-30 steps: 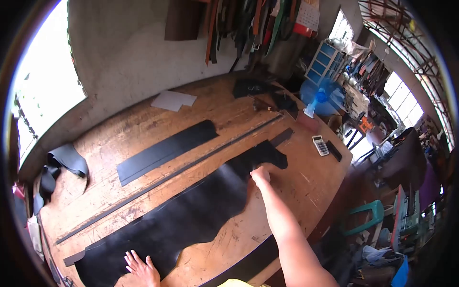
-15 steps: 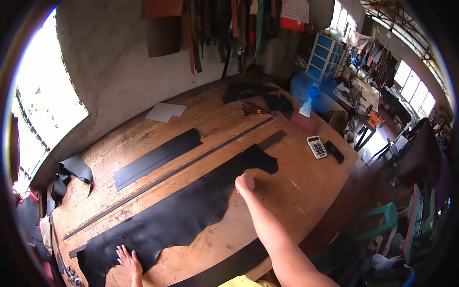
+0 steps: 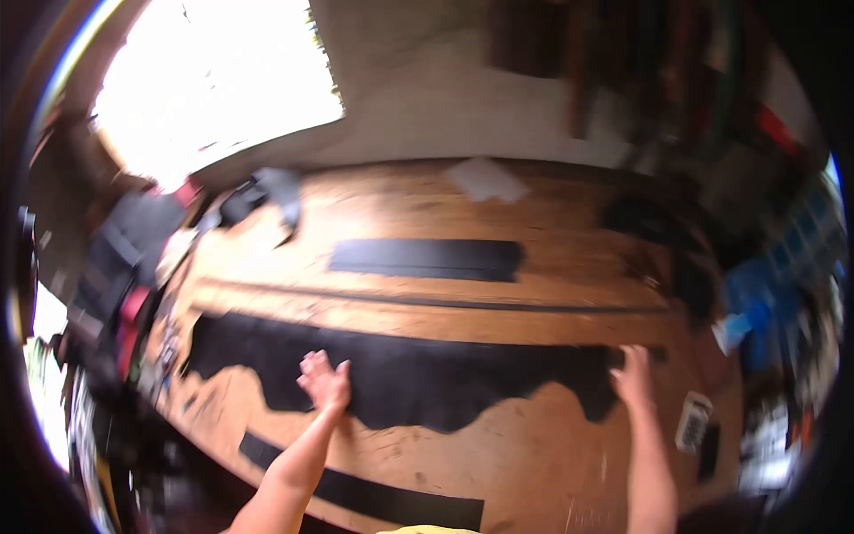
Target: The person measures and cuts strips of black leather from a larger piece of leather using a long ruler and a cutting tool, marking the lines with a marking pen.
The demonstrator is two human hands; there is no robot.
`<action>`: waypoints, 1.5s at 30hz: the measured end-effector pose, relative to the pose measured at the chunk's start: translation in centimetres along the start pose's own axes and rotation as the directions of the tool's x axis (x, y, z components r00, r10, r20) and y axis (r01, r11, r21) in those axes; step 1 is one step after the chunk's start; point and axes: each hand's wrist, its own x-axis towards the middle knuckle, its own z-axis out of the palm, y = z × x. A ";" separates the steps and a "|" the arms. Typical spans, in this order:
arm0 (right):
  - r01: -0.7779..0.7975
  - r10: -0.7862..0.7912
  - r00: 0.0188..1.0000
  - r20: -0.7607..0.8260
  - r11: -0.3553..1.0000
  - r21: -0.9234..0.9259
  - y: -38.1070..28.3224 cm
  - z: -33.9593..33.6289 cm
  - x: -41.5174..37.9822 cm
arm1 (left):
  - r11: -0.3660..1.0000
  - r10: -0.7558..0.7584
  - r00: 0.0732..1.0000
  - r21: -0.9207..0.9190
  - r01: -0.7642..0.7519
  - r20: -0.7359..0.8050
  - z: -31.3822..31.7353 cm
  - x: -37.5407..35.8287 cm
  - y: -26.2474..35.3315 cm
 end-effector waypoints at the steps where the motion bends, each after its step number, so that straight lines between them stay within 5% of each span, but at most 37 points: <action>1: 0.062 -0.063 0.990 0.122 0.998 0.012 1.7 -1.0 0.9 | 1.000 -0.007 0.998 0.008 0.008 -0.069 2.0 -0.1 -0.9; 4: 0.105 -0.117 0.935 0.334 0.993 0.053 5.0 -1.2 3.6 | 1.000 0.009 0.994 -0.016 -0.011 -0.106 3.3 0.4 -1.1; 9: 0.191 -0.138 0.918 0.373 0.976 -0.108 6.5 -0.5 5.9 | 1.000 -0.023 0.998 -0.011 0.022 -0.053 2.5 0.3 -0.3; 14: 0.191 -0.153 0.878 0.454 0.981 -0.039 8.1 0.5 7.7 | 1.000 -0.003 0.998 0.011 0.004 -0.066 2.5 0.3 0.0; 16: 0.416 -0.337 0.821 0.460 0.906 -0.078 11.0 1.7 8.6 | 1.000 -0.008 0.998 0.011 0.008 -0.065 2.3 0.3 0.0; 17: 0.387 -0.305 0.866 0.395 0.911 -0.144 13.3 3.2 9.0 | 1.000 -0.011 0.998 0.017 0.012 -0.067 2.4 0.2 0.0; 18: 0.237 -0.101 0.838 0.536 0.953 -0.190 11.6 1.4 11.3 | 1.000 -0.007 0.998 0.026 0.009 -0.070 2.4 0.3 0.0; 23: 0.284 -0.158 0.947 0.280 0.820 -0.498 5.3 -8.5 27.1 | 1.000 -0.002 0.996 0.006 0.002 -0.084 2.5 0.2 -0.2; 24: 0.388 -0.359 0.917 0.171 0.713 -0.583 8.5 -10.1 32.1 | 1.000 -0.007 0.997 0.012 0.008 -0.072 2.5 0.2 -0.2; 25: 0.454 -0.392 0.890 0.234 0.697 -0.555 4.8 -15.2 36.0 | 1.000 -0.009 0.998 0.019 0.010 -0.062 2.4 0.3 -0.2; 28: 0.593 -0.723 0.688 0.056 0.517 -0.617 -7.0 -27.4 40.4 | 1.000 -0.012 0.999 0.019 0.013 -0.048 1.9 0.2 0.0; 30: 0.633 -0.835 0.549 -0.033 0.441 -0.636 -13.3 -33.5 40.8 | 1.000 -0.004 0.998 0.015 0.005 -0.058 2.2 0.2 -0.1; 33: 0.656 -0.839 0.537 -0.084 0.478 -0.584 -13.6 -37.2 38.2 | 1.000 -0.009 0.997 0.016 0.010 -0.074 2.1 0.3 -0.1; 37: 0.573 -0.802 0.586 -0.116 0.512 -0.640 -10.2 -34.8 30.9 | 1.000 -0.008 0.997 0.000 0.008 -0.076 2.2 0.2 -0.1; 40: 0.461 -0.686 0.727 0.007 0.481 -0.746 4.8 -27.8 27.7 | 1.000 -0.010 0.997 -0.008 0.009 -0.079 2.3 0.3 -0.2; 45: 0.439 -0.490 0.871 0.044 0.734 -0.518 6.0 -11.7 15.3 | 1.000 -0.013 0.997 0.017 0.015 -0.071 1.8 0.3 -0.2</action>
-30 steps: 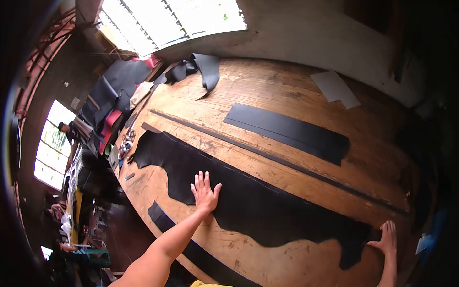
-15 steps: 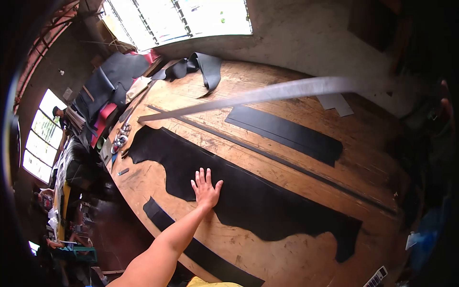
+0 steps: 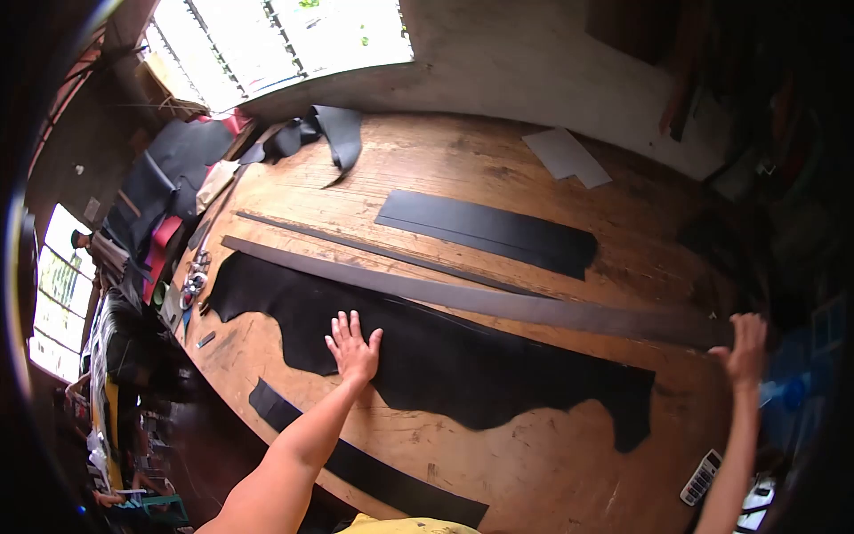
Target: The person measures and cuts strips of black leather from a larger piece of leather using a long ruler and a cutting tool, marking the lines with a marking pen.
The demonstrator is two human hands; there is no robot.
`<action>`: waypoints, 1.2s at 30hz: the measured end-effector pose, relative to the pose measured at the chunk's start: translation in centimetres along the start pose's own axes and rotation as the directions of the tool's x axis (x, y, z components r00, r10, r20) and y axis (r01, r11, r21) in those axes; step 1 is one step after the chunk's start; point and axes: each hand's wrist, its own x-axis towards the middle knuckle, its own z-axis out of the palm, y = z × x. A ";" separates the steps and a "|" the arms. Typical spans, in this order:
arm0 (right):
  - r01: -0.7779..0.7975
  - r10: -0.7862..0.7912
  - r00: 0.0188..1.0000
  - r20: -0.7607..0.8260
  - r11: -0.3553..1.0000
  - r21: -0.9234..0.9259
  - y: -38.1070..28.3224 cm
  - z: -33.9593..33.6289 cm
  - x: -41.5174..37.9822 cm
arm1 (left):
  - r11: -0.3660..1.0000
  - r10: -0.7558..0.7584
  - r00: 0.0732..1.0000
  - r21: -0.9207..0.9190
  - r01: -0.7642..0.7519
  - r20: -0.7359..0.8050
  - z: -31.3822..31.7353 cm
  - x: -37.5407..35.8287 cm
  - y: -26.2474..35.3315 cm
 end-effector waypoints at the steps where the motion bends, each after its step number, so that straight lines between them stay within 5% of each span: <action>1: -0.041 0.039 0.999 0.024 0.997 0.068 -2.0 1.3 -1.8 | 1.000 0.000 1.000 0.008 0.000 -0.004 0.1 0.0 0.1; 3: -0.181 0.144 0.974 0.173 0.958 0.221 -5.7 2.6 -4.2 | 1.000 0.012 1.000 0.001 -0.012 -0.027 0.9 0.1 -0.2; 10: -0.284 0.200 0.937 0.287 0.914 0.290 -10.9 8.8 -10.1 | 0.999 0.020 1.000 0.046 -0.019 -0.007 0.7 0.2 0.0; 22: -0.360 0.258 0.917 0.304 0.865 0.350 -12.9 8.9 -12.1 | 0.998 0.016 1.000 0.054 -0.016 -0.003 0.8 0.3 0.1; 25: -0.335 0.215 0.886 0.410 0.908 0.250 -10.4 8.8 -11.8 | 0.995 0.036 0.999 0.092 -0.033 -0.023 1.4 0.3 -0.3; 29: -0.142 0.138 0.981 0.139 0.990 0.016 -2.8 5.1 -6.9 | 1.000 0.030 1.000 0.000 -0.030 0.001 1.4 0.4 -0.3; 33: 0.026 -0.056 0.995 -0.082 0.947 -0.319 7.7 -6.3 3.8 | 0.998 0.054 0.996 -0.030 -0.051 0.078 0.7 0.9 -0.8; 36: 0.150 -0.256 0.953 -0.163 0.864 -0.481 13.2 -19.5 11.9 | 0.956 0.257 0.953 -0.189 -0.226 0.159 -3.0 3.0 -4.2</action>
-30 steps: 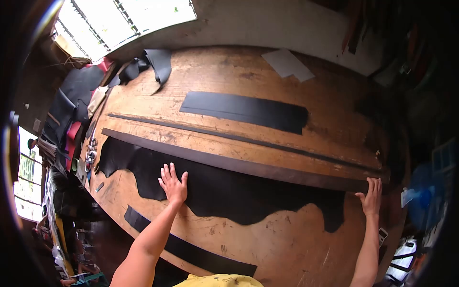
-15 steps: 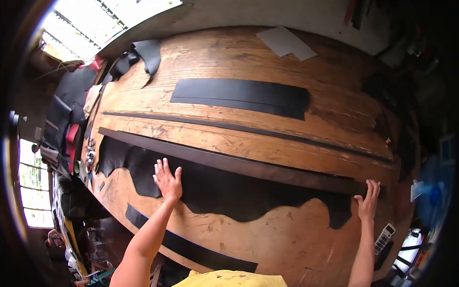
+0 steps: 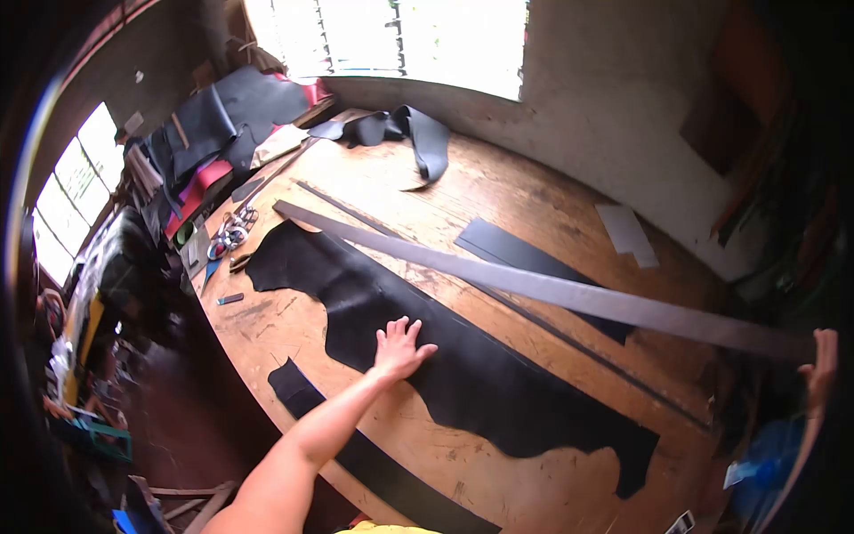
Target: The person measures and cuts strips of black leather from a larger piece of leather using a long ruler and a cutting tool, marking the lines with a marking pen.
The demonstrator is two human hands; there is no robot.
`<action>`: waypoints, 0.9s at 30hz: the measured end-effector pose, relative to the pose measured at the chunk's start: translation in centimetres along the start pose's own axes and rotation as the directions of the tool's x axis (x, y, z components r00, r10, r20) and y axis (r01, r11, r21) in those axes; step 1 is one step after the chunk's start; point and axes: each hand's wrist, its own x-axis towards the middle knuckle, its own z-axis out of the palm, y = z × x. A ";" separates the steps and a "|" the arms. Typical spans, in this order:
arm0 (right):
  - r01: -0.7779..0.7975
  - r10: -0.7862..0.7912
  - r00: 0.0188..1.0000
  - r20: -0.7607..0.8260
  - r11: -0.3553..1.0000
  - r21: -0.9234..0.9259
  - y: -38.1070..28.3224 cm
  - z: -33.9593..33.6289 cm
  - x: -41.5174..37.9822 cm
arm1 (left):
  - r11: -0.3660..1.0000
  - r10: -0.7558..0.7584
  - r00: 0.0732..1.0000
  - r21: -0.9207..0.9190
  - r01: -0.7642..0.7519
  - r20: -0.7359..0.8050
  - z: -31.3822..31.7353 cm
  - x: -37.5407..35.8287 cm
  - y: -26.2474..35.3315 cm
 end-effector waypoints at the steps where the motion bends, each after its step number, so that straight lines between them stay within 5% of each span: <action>1: -0.013 0.013 1.000 -0.023 0.999 -0.029 2.1 -3.4 2.5 | 0.994 0.060 0.995 -0.090 -0.068 -0.081 -1.8 0.9 -2.2; 4: -0.123 0.119 0.992 -0.046 0.989 -0.080 5.7 -14.2 7.9 | 0.990 -0.121 0.895 0.010 0.138 -0.429 -6.1 5.0 -11.7; 7: -0.268 0.267 0.963 -0.029 0.956 -0.115 4.5 -23.0 12.4 | 0.792 -0.590 0.726 -0.428 0.435 -0.353 -9.9 10.1 -24.8; 9: -0.358 0.358 0.933 -0.020 0.924 -0.132 3.2 -26.9 14.2 | 0.758 -0.642 0.672 -0.436 0.485 -0.369 -11.8 11.9 -31.9; 14: -0.530 0.536 0.844 -0.026 0.824 -0.200 -0.8 -34.3 17.6 | 0.749 -0.655 0.648 -0.447 0.489 -0.388 -14.8 17.0 -41.2; 23: -0.742 0.752 0.649 -0.112 0.594 -0.310 -5.2 -43.1 24.1 | 0.706 -0.708 0.650 -0.292 0.645 -0.277 -15.3 23.3 -48.0; 26: -0.796 0.806 0.572 -0.152 0.502 -0.337 -6.4 -45.1 25.6 | 0.864 -0.499 0.565 -0.422 0.274 -0.657 -13.2 24.2 -49.0; 27: -0.809 0.818 0.552 -0.161 0.478 -0.342 -6.6 -45.6 26.4 | 0.871 -0.490 0.558 -0.364 0.328 -0.669 -12.9 24.1 -48.2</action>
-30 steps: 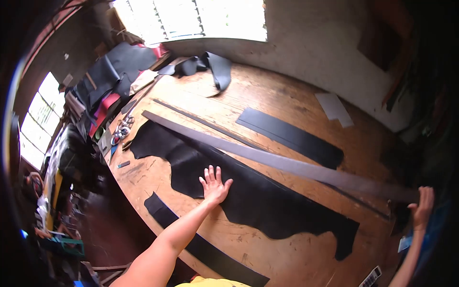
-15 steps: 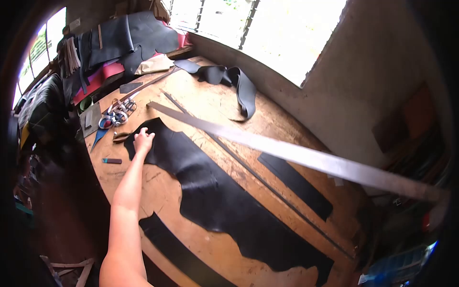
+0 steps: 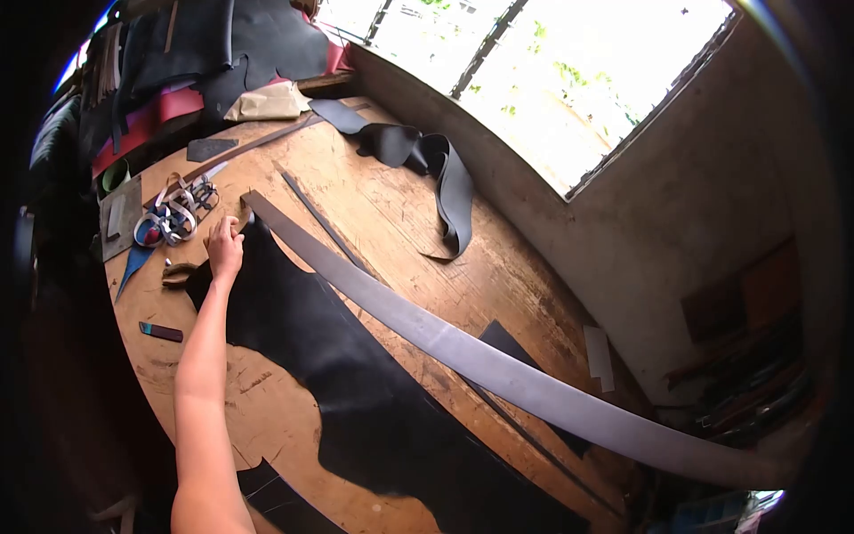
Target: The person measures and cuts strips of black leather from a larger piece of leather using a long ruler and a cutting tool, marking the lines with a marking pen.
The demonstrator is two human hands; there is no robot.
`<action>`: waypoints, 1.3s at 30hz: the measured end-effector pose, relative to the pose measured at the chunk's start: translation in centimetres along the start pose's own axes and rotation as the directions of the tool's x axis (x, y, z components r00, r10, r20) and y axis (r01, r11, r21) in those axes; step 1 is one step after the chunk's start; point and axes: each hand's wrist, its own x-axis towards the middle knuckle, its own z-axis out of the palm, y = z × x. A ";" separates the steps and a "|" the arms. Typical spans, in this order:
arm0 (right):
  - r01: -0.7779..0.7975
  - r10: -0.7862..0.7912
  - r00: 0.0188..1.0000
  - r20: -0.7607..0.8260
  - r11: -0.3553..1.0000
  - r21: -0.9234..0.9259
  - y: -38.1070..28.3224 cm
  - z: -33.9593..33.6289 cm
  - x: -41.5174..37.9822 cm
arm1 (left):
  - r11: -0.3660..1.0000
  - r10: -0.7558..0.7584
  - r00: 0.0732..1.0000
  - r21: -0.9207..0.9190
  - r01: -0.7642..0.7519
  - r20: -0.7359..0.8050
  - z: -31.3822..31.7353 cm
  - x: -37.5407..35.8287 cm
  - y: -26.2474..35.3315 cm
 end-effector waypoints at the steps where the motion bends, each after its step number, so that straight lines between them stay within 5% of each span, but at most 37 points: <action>1: -0.025 0.025 1.000 -0.004 1.000 -0.016 -0.4 -0.8 0.3 | 0.995 0.052 0.998 0.086 -0.049 -0.034 0.9 -0.8 -0.6; 3: -0.090 0.089 0.996 -0.016 0.995 -0.035 -1.0 -2.2 0.8 | 0.982 0.111 0.992 0.163 -0.100 -0.058 2.0 -1.7 -1.0; 5: -0.180 0.178 0.983 -0.039 0.982 -0.059 -1.5 -3.7 1.2 | 0.904 0.042 0.999 0.426 -0.043 0.013 2.3 -2.5 -0.6; 9: -0.343 0.335 0.938 -0.087 0.933 -0.109 -0.8 -3.9 2.5 | 0.852 0.076 0.996 0.516 -0.088 0.045 2.2 -2.2 -0.1; 10: -0.312 0.302 0.949 -0.096 0.942 -0.124 0.9 -2.7 2.4 | 0.848 -0.025 0.989 0.526 -0.058 0.149 2.1 -2.0 0.1; 11: -0.007 0.009 1.000 0.017 0.995 -0.097 4.2 -0.7 2.7 | 0.829 -0.017 0.989 0.556 -0.068 0.146 2.6 -2.1 0.2; 12: 0.297 -0.292 0.950 0.114 0.954 -0.032 8.2 2.1 3.6 | 0.807 -0.014 0.990 0.586 -0.072 0.141 2.8 -2.8 0.2; 16: 0.520 -0.516 0.853 0.077 0.834 -0.184 11.9 8.9 2.2 | 0.918 0.205 0.945 0.285 -0.276 0.255 -2.5 -13.5 9.7; 17: 0.611 -0.612 0.791 0.004 0.790 -0.049 11.2 9.0 1.1 | 0.928 0.254 0.916 0.190 -0.321 0.309 -4.0 -17.7 11.8; 20: 0.518 -0.515 0.849 0.119 0.855 0.011 10.6 11.5 -1.6 | 0.928 0.319 0.807 0.007 -0.371 0.498 -7.6 -28.1 15.7; 25: 0.468 -0.528 0.818 0.229 0.842 0.268 13.9 21.0 -5.6 | 0.913 0.323 0.764 0.029 -0.407 0.559 -5.9 -30.2 14.5; 30: 0.535 -0.661 0.732 0.166 0.709 0.459 11.3 26.6 -14.8 | 0.890 0.197 0.760 0.211 -0.403 0.619 -5.2 -31.1 15.7; 32: 0.550 -0.690 0.722 0.053 0.619 0.561 9.0 28.0 -19.4 | 0.826 0.273 0.766 0.267 -0.497 0.583 -6.3 -34.7 18.4; 36: 0.453 -0.682 0.726 0.087 0.569 0.686 5.8 31.9 -28.9 | 0.820 0.472 0.665 -0.011 -0.572 0.579 -9.8 -46.2 25.7; 39: 0.406 -0.706 0.703 0.091 0.502 0.764 4.6 35.2 -36.6 | 0.839 0.483 0.677 -0.071 -0.540 0.555 -10.2 -53.7 28.5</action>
